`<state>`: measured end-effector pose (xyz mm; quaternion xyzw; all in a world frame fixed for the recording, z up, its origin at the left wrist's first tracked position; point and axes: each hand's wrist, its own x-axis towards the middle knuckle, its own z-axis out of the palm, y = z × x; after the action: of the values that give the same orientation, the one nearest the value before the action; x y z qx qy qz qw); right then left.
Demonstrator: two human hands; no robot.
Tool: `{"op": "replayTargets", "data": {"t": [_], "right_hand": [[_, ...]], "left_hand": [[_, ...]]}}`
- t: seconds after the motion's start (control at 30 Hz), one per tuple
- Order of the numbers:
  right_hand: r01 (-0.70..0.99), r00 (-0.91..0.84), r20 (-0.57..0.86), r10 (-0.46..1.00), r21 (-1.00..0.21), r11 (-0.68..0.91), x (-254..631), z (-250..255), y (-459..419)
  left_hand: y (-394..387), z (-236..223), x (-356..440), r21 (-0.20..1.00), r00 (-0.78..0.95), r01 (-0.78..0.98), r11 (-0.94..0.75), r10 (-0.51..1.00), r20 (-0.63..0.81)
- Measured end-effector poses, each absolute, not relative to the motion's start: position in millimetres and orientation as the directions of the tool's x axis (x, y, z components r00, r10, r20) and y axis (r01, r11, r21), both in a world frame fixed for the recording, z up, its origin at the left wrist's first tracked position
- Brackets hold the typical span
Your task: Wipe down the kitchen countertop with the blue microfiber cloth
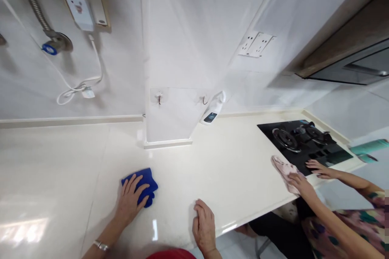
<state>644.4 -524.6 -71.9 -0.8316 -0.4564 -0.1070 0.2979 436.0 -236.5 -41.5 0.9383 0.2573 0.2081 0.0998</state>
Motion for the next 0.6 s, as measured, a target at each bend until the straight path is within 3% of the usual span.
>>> {"op": "replayTargets", "data": {"t": [0.33,0.6], "right_hand": [[0.807,0.586,0.418,0.694,-0.372,-0.458,642.9,-67.7,-526.0],[0.843,0.537,0.44,0.72,-0.318,-0.435,657.3,-85.7,-541.4]], "left_hand": [[-103.9,-33.2,494.3,0.37,0.573,0.635,-0.679,0.734,0.364],[-27.8,-33.9,561.1,0.46,0.542,0.62,-0.635,0.771,0.334]]}}
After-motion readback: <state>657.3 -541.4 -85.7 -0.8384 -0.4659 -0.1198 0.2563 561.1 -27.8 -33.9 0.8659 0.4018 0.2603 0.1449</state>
